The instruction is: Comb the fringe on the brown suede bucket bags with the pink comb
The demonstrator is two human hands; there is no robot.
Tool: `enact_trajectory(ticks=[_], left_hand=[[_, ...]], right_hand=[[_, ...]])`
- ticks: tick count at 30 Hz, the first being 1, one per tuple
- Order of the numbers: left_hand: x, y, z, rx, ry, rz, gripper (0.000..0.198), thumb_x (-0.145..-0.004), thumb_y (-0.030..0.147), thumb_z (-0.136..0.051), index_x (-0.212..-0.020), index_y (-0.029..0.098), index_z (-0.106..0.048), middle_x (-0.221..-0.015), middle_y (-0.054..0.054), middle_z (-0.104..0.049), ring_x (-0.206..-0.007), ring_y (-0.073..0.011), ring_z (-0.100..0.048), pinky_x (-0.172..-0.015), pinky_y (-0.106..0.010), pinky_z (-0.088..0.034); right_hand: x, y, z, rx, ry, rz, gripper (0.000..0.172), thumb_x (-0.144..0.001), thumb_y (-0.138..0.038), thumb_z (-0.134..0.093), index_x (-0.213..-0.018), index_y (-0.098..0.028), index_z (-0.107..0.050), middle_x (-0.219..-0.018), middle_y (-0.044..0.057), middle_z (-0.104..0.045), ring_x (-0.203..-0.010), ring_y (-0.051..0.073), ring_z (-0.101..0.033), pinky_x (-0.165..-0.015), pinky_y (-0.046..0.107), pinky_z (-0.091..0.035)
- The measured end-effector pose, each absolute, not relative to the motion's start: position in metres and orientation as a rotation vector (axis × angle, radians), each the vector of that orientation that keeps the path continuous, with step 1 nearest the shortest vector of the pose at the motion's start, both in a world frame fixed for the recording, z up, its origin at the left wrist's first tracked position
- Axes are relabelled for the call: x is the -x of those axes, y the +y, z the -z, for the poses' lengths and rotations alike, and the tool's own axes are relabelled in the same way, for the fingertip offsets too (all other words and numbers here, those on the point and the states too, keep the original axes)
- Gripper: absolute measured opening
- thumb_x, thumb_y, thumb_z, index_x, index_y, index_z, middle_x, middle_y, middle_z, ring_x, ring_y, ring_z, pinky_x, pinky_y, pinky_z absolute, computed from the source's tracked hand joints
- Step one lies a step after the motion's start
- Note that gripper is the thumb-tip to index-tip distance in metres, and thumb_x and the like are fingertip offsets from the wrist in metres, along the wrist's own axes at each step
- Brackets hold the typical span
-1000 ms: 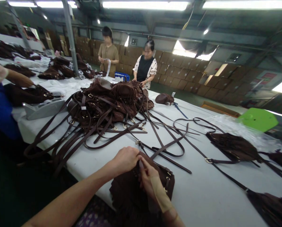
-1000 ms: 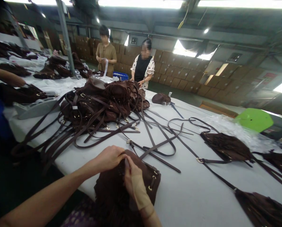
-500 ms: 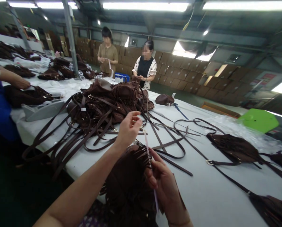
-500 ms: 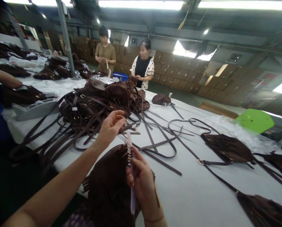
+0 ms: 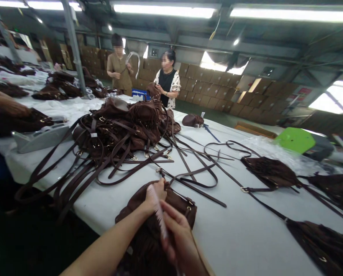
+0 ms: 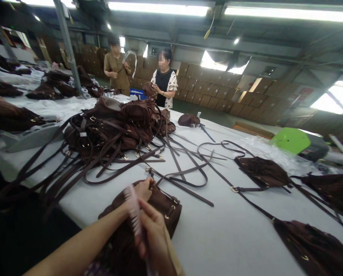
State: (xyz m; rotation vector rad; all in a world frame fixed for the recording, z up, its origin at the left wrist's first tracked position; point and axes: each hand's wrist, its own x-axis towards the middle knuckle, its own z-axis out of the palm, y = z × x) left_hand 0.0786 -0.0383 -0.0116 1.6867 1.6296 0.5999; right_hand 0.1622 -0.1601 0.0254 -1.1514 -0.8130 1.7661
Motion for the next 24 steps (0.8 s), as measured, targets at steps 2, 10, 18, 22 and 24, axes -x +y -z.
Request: enact_trajectory(ticks=[2, 10, 18, 22, 24], left_hand=[[-0.074, -0.024, 0.019, -1.609, 1.673, -0.712, 0.025, -0.09, 0.024, -0.043, -0.107, 0.015, -0.06, -0.093, -0.017, -0.069, -0.088, -0.03, -0.067, -0.079, -0.04, -0.048], [0.008, 0.0, -0.011, -1.344, 1.776, -1.227, 0.03, -0.088, 0.037, -0.045, -0.1, 0.014, -0.058, -0.086, -0.009, -0.064, -0.079, -0.0208, -0.063, -0.074, -0.033, -0.049], [-0.034, -0.097, -0.015, -2.107, 1.662, -0.278, 0.047, -0.074, 0.054, -0.066, -0.098, 0.014, -0.06, -0.096, -0.015, -0.066, -0.087, -0.0322, -0.065, -0.071, -0.038, -0.049], [-0.054, -0.099, -0.002, -2.238, 1.641, -0.012, 0.038, -0.074, 0.031, -0.065, -0.105, 0.009, -0.06, -0.103, -0.021, -0.066, -0.092, -0.037, -0.065, -0.072, -0.041, -0.049], [-0.052, -0.09, -0.006, -2.289, 1.437, -0.061, 0.022, -0.081, 0.027, -0.055, -0.094, 0.013, -0.063, -0.098, -0.016, -0.069, -0.088, -0.0315, -0.067, -0.071, -0.036, -0.048]], right_hand=[[-0.155, -0.182, -0.031, 1.147, -0.952, -1.77, 0.072, -0.079, -0.059, -0.068, -0.133, -0.014, -0.053, -0.057, 0.0, -0.063, -0.035, 0.009, -0.047, -0.032, 0.017, -0.035], [-0.238, -0.153, -0.045, 1.571, -1.168, -1.147, 0.078, -0.079, -0.064, -0.057, -0.134, -0.01, -0.045, -0.057, -0.004, -0.055, -0.038, 0.012, -0.049, -0.033, 0.02, -0.037], [-0.241, -0.132, -0.015, 1.623, -1.742, -0.758, 0.045, -0.095, -0.038, -0.037, -0.129, -0.016, -0.057, -0.085, 0.01, -0.072, -0.068, 0.023, -0.068, -0.062, 0.033, -0.055], [-0.244, -0.125, -0.019, 1.565, -1.901, -0.627, 0.044, -0.096, -0.033, -0.035, -0.131, -0.017, -0.057, -0.116, 0.014, -0.068, -0.095, 0.027, -0.068, -0.085, 0.038, -0.052], [-0.246, -0.12, -0.023, 1.551, -1.857, -0.659, 0.044, -0.096, -0.034, -0.036, -0.132, -0.017, -0.056, -0.114, 0.013, -0.069, -0.093, 0.027, -0.068, -0.083, 0.037, -0.053]])
